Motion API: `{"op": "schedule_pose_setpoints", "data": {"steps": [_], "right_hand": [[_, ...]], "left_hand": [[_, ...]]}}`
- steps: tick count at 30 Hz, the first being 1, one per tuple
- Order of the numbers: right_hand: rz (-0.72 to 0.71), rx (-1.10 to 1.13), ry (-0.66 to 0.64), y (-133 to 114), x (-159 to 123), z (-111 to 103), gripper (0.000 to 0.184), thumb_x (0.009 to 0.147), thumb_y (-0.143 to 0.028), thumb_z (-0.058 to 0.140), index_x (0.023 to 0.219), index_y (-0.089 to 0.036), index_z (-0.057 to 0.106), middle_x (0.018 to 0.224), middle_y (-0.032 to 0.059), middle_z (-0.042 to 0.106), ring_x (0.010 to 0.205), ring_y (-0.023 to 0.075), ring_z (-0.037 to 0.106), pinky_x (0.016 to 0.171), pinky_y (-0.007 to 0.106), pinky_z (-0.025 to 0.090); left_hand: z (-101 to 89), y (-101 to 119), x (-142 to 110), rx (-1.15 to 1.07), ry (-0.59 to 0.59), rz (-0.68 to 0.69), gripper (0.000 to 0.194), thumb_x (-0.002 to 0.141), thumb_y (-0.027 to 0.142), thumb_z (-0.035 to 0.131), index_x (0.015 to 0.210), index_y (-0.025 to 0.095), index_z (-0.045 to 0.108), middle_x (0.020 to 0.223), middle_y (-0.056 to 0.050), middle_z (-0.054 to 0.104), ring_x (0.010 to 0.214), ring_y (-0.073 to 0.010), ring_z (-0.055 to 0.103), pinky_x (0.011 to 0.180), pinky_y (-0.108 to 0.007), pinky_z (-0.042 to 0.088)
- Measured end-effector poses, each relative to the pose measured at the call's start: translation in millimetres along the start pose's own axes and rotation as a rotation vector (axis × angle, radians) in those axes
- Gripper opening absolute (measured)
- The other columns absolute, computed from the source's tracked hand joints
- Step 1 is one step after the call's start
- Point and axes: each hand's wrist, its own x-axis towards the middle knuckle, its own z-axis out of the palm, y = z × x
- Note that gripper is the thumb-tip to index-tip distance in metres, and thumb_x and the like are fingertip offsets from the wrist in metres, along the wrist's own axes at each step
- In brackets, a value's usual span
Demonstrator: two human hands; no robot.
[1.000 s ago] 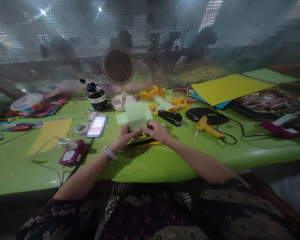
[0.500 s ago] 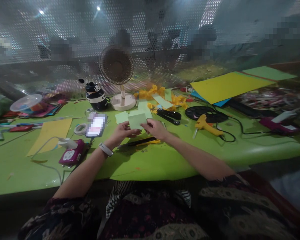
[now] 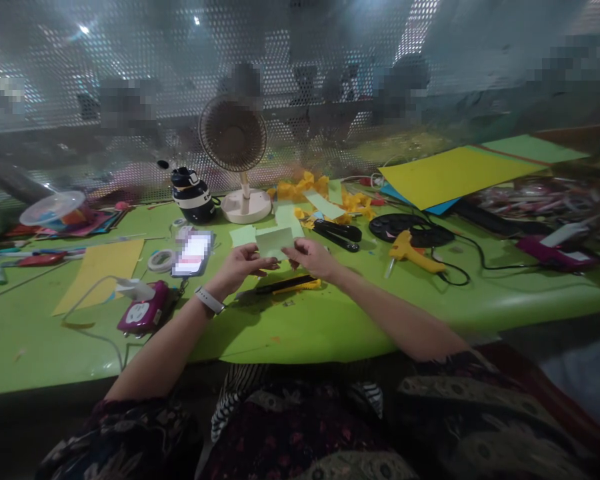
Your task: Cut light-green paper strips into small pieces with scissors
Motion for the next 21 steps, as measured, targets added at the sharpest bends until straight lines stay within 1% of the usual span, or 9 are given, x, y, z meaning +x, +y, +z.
{"op": "schedule_pose_setpoints", "data": {"steps": [3, 5, 9, 11, 16, 21], "right_hand": [[0.091, 0.107, -0.004, -5.5, -3.5, 1.6, 0.043, 0.071, -0.052, 0.087, 0.080, -0.018, 0.062, 0.068, -0.0009, 0.067, 0.060, 0.0118, 0.062, 0.061, 0.026, 0.053], [0.134, 0.156, -0.023, -6.9, -5.0, 2.9, 0.040, 0.065, -0.042, 0.092, 0.082, -0.016, 0.066, 0.068, -0.0011, 0.068, 0.059, 0.0106, 0.062, 0.060, 0.025, 0.054], [0.157, 0.202, -0.045, -5.9, -4.8, 3.7, 0.036, 0.062, -0.036, 0.093, 0.074, -0.015, 0.066, 0.065, -0.0017, 0.068, 0.056, 0.0090, 0.060, 0.060, 0.024, 0.055], [0.146, 0.208, -0.045, -5.1, -4.0, 2.8, 0.034, 0.063, -0.035, 0.093, 0.073, -0.015, 0.067, 0.066, -0.0014, 0.069, 0.056, 0.0091, 0.060, 0.061, 0.025, 0.056], [0.106, 0.191, -0.067, -5.2, -1.4, -3.1, 0.026, 0.071, -0.033, 0.088, 0.074, -0.014, 0.071, 0.071, 0.0011, 0.073, 0.061, 0.0100, 0.065, 0.066, 0.025, 0.057], [0.133, 0.150, -0.124, -8.1, 1.5, -14.9, 0.016, 0.077, -0.026, 0.082, 0.076, -0.014, 0.073, 0.076, 0.0044, 0.077, 0.062, 0.0111, 0.068, 0.065, 0.025, 0.057]], "left_hand": [[0.8, -0.3, 0.0, -0.002, 0.020, 0.020, 0.047, 0.062, 0.035, 0.094, 0.095, 0.015, 0.068, 0.079, -0.007, 0.078, 0.073, -0.0200, 0.077, 0.062, -0.025, 0.056], [1.7, -0.7, -0.3, 0.004, 0.032, 0.026, 0.047, 0.062, 0.035, 0.094, 0.096, 0.015, 0.068, 0.080, -0.008, 0.078, 0.073, -0.0199, 0.076, 0.064, -0.026, 0.057], [2.6, -1.3, -0.8, 0.029, 0.018, 0.024, 0.047, 0.062, 0.034, 0.094, 0.096, 0.014, 0.068, 0.082, -0.009, 0.079, 0.074, -0.0204, 0.076, 0.068, -0.029, 0.060], [2.1, -1.9, -0.1, 0.029, 0.022, 0.026, 0.047, 0.063, 0.034, 0.094, 0.097, 0.013, 0.068, 0.081, -0.009, 0.079, 0.074, -0.0204, 0.076, 0.069, -0.029, 0.060], [-2.0, -3.6, 3.7, -0.029, 0.068, 0.033, 0.045, 0.063, 0.032, 0.094, 0.093, 0.012, 0.068, 0.082, -0.010, 0.079, 0.073, -0.0185, 0.077, 0.067, -0.025, 0.060], [-4.9, -3.0, 5.3, -0.073, 0.098, 0.021, 0.045, 0.060, 0.029, 0.096, 0.088, 0.013, 0.064, 0.082, -0.010, 0.079, 0.072, -0.0181, 0.077, 0.066, -0.025, 0.061]]}}
